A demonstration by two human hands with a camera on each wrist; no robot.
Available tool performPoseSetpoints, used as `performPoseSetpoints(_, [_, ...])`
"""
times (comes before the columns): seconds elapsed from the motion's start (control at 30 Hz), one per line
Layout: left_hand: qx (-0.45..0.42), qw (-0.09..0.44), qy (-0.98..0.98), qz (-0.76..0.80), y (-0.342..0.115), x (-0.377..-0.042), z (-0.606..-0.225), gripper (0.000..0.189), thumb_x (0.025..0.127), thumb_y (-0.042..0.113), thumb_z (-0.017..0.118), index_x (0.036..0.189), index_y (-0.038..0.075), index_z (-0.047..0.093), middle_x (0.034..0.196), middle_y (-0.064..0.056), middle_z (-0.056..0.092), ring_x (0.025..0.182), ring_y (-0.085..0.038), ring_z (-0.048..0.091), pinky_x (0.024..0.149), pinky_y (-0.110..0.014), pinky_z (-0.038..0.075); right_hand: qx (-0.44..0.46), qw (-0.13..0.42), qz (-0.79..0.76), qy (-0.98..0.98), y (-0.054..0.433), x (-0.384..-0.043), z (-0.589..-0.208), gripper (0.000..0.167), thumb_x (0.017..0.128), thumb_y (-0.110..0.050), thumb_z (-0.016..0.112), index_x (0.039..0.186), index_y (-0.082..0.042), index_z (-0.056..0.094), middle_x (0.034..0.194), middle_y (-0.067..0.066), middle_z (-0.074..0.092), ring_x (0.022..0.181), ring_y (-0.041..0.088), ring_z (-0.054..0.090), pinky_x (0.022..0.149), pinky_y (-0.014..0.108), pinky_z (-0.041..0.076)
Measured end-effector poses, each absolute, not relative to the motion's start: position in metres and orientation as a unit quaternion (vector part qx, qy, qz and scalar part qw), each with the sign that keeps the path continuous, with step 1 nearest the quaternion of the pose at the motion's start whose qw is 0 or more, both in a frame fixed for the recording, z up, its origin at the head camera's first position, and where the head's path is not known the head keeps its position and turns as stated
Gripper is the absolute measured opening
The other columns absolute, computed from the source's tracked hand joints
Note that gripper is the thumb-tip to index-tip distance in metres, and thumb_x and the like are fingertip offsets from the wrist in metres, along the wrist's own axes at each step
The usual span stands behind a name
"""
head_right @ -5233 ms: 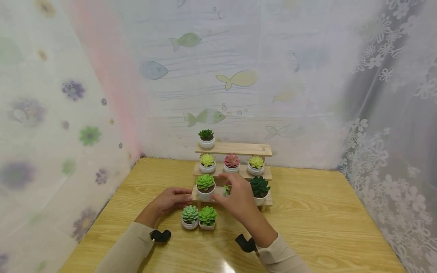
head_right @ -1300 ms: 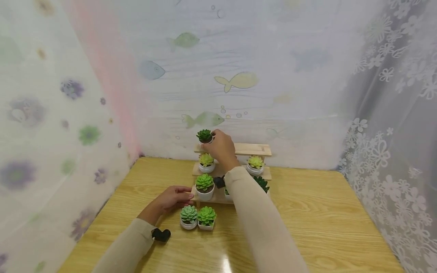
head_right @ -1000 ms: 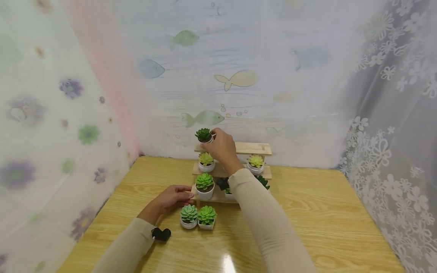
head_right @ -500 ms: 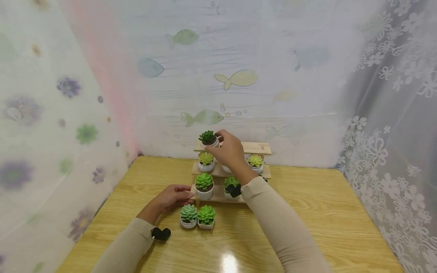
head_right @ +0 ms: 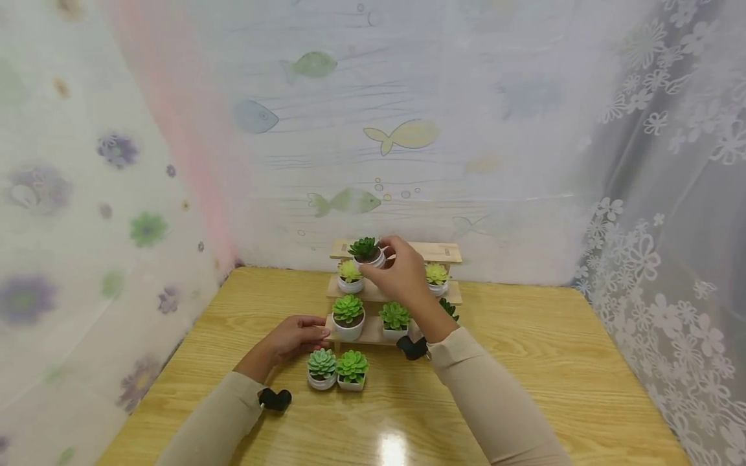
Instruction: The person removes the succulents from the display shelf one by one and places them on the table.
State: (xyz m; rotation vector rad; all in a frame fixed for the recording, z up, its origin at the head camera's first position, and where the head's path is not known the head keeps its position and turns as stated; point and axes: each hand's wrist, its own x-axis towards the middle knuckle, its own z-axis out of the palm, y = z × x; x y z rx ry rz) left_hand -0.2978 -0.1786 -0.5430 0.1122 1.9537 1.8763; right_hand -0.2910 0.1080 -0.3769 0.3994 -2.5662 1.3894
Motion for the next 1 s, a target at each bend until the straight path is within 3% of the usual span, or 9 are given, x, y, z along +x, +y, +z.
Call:
performPoseSetpoints(0.73, [0.026,0.217,0.703,0.677,-0.176,-0.297,-0.542,0.047,0.096,0.018,0.077,0.136,-0.002,0.064,0.099,-0.009,0.079,0.085,-0.015,0.077,0.074,-0.026,0.063,0.142,0.124,0.499,-0.846,0.127,-0.236,-0.413,0.061,0.086,-0.045,0.084,0.137,-0.023,0.059,0.122,0.005,0.064,0.106,0.024,0.064,0.091,0.045,0.057])
performPoseSetpoints(1.0, [0.029,0.217,0.699,0.68,-0.177,-0.298,-0.542,0.046,0.096,0.017,0.076,0.136,-0.002,0.064,0.1,-0.009,0.078,0.086,-0.016,0.077,0.075,-0.026,0.063,0.129,0.103,0.5,-0.85,0.131,-0.214,-0.425,0.062,0.085,-0.045,0.085,0.136,-0.025,0.057,0.119,0.004,0.064,0.1,0.024,0.064,0.079,0.036,0.056])
